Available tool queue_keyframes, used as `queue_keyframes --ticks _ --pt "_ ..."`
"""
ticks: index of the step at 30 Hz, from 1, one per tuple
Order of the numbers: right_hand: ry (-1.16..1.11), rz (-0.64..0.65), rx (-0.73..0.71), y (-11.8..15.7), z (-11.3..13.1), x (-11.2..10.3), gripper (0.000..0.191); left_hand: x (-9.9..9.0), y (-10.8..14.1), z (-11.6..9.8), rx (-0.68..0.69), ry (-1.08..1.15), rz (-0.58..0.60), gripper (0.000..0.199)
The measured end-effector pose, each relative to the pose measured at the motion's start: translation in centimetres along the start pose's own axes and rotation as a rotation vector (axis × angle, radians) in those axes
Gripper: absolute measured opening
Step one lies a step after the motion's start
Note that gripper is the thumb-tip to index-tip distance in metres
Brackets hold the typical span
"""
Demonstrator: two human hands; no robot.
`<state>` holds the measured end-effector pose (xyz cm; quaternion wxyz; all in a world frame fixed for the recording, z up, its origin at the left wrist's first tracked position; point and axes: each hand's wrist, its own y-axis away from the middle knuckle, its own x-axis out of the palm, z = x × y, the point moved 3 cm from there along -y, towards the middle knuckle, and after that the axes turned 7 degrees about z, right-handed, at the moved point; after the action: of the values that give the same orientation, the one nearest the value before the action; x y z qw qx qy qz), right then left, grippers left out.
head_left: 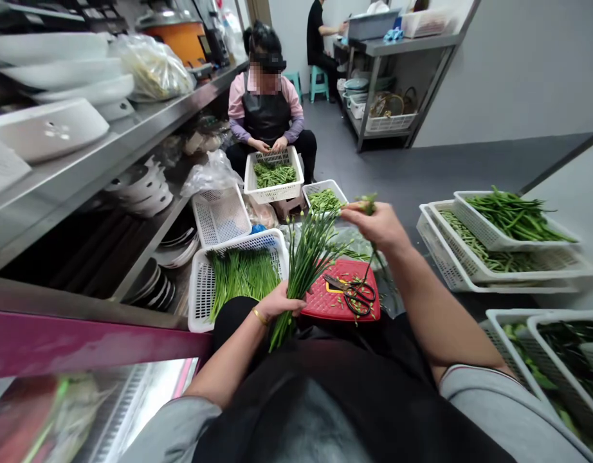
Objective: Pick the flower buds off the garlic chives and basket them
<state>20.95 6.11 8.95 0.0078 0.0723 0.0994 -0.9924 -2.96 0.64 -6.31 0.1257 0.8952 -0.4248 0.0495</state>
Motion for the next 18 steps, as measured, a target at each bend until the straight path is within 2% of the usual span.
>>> queue_keyframes --ticks 1,3,7,9,11,14,18 --pt "-0.008 0.003 -0.002 -0.3 -0.4 1.5 0.043 0.1 0.0 -0.1 -0.013 -0.031 0.000 0.053" --pt "-0.051 -0.008 -0.030 -0.6 -0.6 3.1 0.042 0.3 -0.1 0.0 -0.039 -0.092 -0.013 0.048" --pt "-0.062 -0.051 -0.084 -0.2 -0.8 3.6 0.040 0.4 -0.3 0.2 -0.030 -0.195 -0.125 0.035" --pt "-0.047 -0.092 -0.094 -0.1 -1.0 3.6 0.040 0.3 -0.4 0.3 -0.010 -0.218 -0.179 0.036" --pt "-0.064 -0.139 -0.103 -0.1 -1.3 3.4 0.040 0.1 -0.3 0.3 -0.013 -0.196 -0.181 0.038" --pt "-0.146 -0.238 -0.145 -0.3 -0.9 2.1 0.038 -0.1 0.0 0.1 -0.019 -0.107 -0.107 0.049" --pt "-0.240 -0.390 -0.252 -1.2 1.5 -2.4 0.038 0.0 0.3 -0.4 -0.020 -0.019 -0.001 0.059"
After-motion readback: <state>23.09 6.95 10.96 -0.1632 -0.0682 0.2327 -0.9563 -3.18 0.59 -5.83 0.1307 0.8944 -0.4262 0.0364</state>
